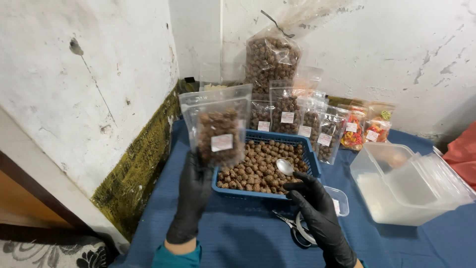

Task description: The person scoops small brown food items from a blue basket into clear plastic bags using a metal spoon. They seal each bag and place it on the table among other filled bags. The process is repeated for multiple bags.

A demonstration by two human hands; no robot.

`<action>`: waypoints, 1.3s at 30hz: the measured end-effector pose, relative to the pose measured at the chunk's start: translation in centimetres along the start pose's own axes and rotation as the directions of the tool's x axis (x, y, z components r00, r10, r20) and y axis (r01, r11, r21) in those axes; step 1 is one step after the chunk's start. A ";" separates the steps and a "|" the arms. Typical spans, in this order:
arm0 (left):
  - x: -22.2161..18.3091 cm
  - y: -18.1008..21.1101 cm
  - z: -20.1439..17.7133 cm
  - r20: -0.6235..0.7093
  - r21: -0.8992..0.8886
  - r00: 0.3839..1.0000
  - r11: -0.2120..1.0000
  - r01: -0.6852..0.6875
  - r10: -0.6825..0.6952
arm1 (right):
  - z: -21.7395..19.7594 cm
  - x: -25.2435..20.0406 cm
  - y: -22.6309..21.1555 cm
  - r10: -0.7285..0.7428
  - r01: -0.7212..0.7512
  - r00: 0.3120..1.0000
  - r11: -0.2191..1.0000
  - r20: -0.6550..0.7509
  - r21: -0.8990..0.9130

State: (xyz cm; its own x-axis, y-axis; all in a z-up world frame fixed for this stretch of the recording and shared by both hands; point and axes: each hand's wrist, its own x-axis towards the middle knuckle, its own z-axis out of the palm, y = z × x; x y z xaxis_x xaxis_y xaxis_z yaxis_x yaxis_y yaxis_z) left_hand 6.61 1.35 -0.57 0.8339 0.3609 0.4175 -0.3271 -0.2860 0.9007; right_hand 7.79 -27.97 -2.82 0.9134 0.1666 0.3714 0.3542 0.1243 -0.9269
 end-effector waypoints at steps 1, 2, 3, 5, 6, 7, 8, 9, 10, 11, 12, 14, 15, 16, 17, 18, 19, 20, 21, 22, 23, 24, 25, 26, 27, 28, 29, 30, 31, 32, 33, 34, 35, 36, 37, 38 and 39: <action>1.6 -1.9 -0.8 -0.005 0.003 1.000 1.000 -0.005 0.005 | -0.1 -0.1 -0.5 -0.005 0.005 1.000 1.000 0.004 0.004; 3.3 -3.7 -1.6 -0.058 0.056 0.991 0.992 -0.114 0.117 | -0.1 -0.2 -1.0 0.006 -0.007 1.000 1.000 -0.023 -0.016; 5.0 -5.5 -2.4 -0.102 0.113 0.968 0.969 -0.218 0.230 | -0.3 -0.2 -1.5 0.017 -0.019 0.999 0.999 -0.052 -0.037; 8.6 -14.0 -2.1 -0.129 0.175 0.983 0.979 -0.105 0.128 | -0.2 -0.3 -1.4 0.024 -0.024 0.998 1.000 -0.056 -0.003; 10.4 -18.2 -1.9 -0.159 0.230 0.987 0.973 0.016 0.021 | -0.2 -0.4 -1.4 0.037 -0.035 0.997 0.999 -0.063 0.029; 11.1 -19.2 -1.6 -0.160 0.230 0.987 0.973 0.012 0.026 | -0.2 -0.3 -1.2 0.032 -0.030 0.998 0.999 -0.063 0.030; 11.8 -20.2 -1.4 -0.158 0.225 0.987 0.974 0.004 0.033 | -0.2 -0.3 -1.1 0.034 -0.033 0.997 0.999 -0.063 0.015; 12.6 -21.2 -1.1 -0.155 0.218 0.987 0.976 -0.006 0.040 | -0.2 -0.2 -1.0 0.035 -0.035 0.997 0.999 -0.065 -0.001; 13.2 -22.4 -0.8 -0.155 0.216 0.987 0.976 -0.011 0.045 | -0.3 -0.1 -0.7 0.029 -0.029 0.997 1.000 -0.066 -0.002; 13.8 -23.5 -0.5 -0.086 0.163 0.989 0.978 0.133 -0.120 | -0.4 0.0 -0.5 0.048 -0.049 0.996 0.999 -0.078 -0.009; 14.4 -24.6 -0.1 -0.007 0.121 0.960 0.953 0.278 -0.279 | -0.6 0.1 -0.3 0.068 -0.070 0.994 0.997 -0.091 -0.014; 15.6 -25.7 0.5 0.011 0.148 0.967 0.957 0.249 -0.253 | -1.0 0.2 0.1 0.093 -0.094 0.991 0.995 -0.097 -0.008; 16.3 -26.1 0.7 0.029 0.177 0.973 0.959 0.221 -0.230 | -1.1 0.4 0.3 0.120 -0.121 0.987 0.993 -0.102 0.001; 16.4 -26.1 1.1 0.028 0.175 0.973 0.960 0.220 -0.229 | -1.2 0.5 0.3 0.119 -0.120 0.988 0.993 -0.102 0.000; 16.7 -26.0 1.3 -0.021 0.212 0.983 0.960 0.183 -0.183 | -1.3 0.6 0.5 0.137 -0.139 0.983 0.990 -0.122 -0.009; 16.9 -26.0 1.6 -0.068 0.250 0.989 0.957 0.147 -0.134 | -1.3 0.7 0.6 0.155 -0.159 0.978 0.987 -0.142 -0.018; 16.1 -24.6 1.6 -0.068 0.250 0.989 0.957 0.145 -0.132 | -1.4 0.8 0.8 0.152 -0.156 0.978 0.988 -0.143 -0.017; 15.2 -23.1 1.6 -0.144 0.360 0.989 0.930 0.077 -0.026 | -1.4 1.0 0.9 0.156 -0.161 0.976 0.987 -0.149 -0.018; 14.2 -21.8 1.7 -0.204 0.469 0.975 0.883 0.020 0.086 | -1.5 0.9 1.0 0.161 -0.167 0.974 0.986 -0.158 -0.020; 14.3 -21.7 1.7 -0.202 0.469 0.975 0.883 0.018 0.087 | -1.7 1.1 1.2 0.161 -0.166 0.974 0.986 -0.160 -0.020; 14.1 -21.7 1.8 -0.187 0.509 0.976 0.861 0.000 0.111 | -1.8 1.1 1.4 0.153 -0.159 0.978 0.987 -0.142 -0.030; 13.8 -21.7 1.7 -0.170 0.549 0.976 0.836 -0.020 0.135 | -1.9 1.1 1.6 0.145 -0.151 0.982 0.988 -0.123 -0.040; 13.7 -21.5 1.7 -0.170 0.549 0.977 0.836 -0.018 0.132 | -1.8 1.0 1.6 0.148 -0.154 0.981 0.987 -0.123 -0.040; 13.5 -21.2 1.6 -0.134 0.453 0.981 0.889 -0.063 0.138 | -1.7 1.0 1.6 0.127 -0.132 0.985 0.991 -0.114 -0.038; 13.3 -21.0 1.4 -0.100 0.350 0.984 0.931 -0.104 0.147 | -1.5 0.9 1.6 0.106 -0.111 0.989 0.993 -0.105 -0.035; 13.2 -20.7 1.2 -0.099 0.351 0.985 0.931 -0.101 0.144 | -1.4 0.8 1.8 0.110 -0.114 0.988 0.993 -0.105 -0.035; 13.0 -20.4 1.1 -0.082 0.303 0.990 0.949 -0.082 0.112 | -1.4 0.8 2.0 0.088 -0.089 0.991 0.996 -0.103 -0.004; 12.9 -20.0 0.9 -0.062 0.255 0.995 0.965 -0.062 0.081 | -1.3 0.8 2.1 0.066 -0.064 0.993 0.998 -0.101 0.027; 13.0 -20.6 0.9 -0.065 0.253 0.995 0.966 -0.060 0.079 | -1.2 0.8 2.0 0.067 -0.065 0.993 0.998 -0.099 0.024; 13.1 -21.2 1.0 -0.057 0.295 0.997 0.955 -0.041 0.061 | -1.1 0.7 1.9 0.078 -0.075 0.991 0.997 -0.105 0.026; 13.2 -21.7 1.0 -0.048 0.337 0.998 0.941 -0.025 0.043 | -1.0 0.7 1.8 0.088 -0.085 0.990 0.996 -0.112 0.030; 13.2 -21.6 1.0 -0.050 0.335 0.998 0.942 -0.023 0.042 | -1.2 0.8 2.0 0.088 -0.085 0.990 0.996 -0.111 0.028; 13.2 -21.5 1.0 -0.052 0.351 0.997 0.936 -0.029 0.050 | -1.4 0.8 2.2 0.071 -0.071 0.993 0.997 -0.095 0.005; 13.2 -21.4 1.0 -0.055 0.367 0.997 0.929 -0.034 0.059 | -1.6 0.8 2.4 0.055 -0.056 0.995 0.998 -0.078 -0.018; 13.1 -20.8 0.9 -0.055 0.368 0.997 0.929 -0.033 0.057 | -1.6 0.8 2.3 0.056 -0.058 0.995 0.998 -0.077 -0.018; 13.0 -20.1 0.7 -0.082 0.410 0.992 0.911 -0.052 0.094 | -1.5 0.7 2.2 0.030 -0.033 0.997 0.999 -0.069 -0.042; 12.9 -19.5 0.6 -0.106 0.452 0.986 0.889 -0.071 0.132 | -1.5 0.7 2.1 0.005 -0.009 0.998 0.998 -0.060 -0.066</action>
State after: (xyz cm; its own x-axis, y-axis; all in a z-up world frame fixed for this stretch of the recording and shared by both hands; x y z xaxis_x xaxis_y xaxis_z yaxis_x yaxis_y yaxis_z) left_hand 24.02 11.07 -12.78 0.7314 0.4121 0.5433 -0.1488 -0.6811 0.7169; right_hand 9.43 -29.04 -4.61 0.9255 0.1082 0.3630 0.3586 0.0582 -0.9317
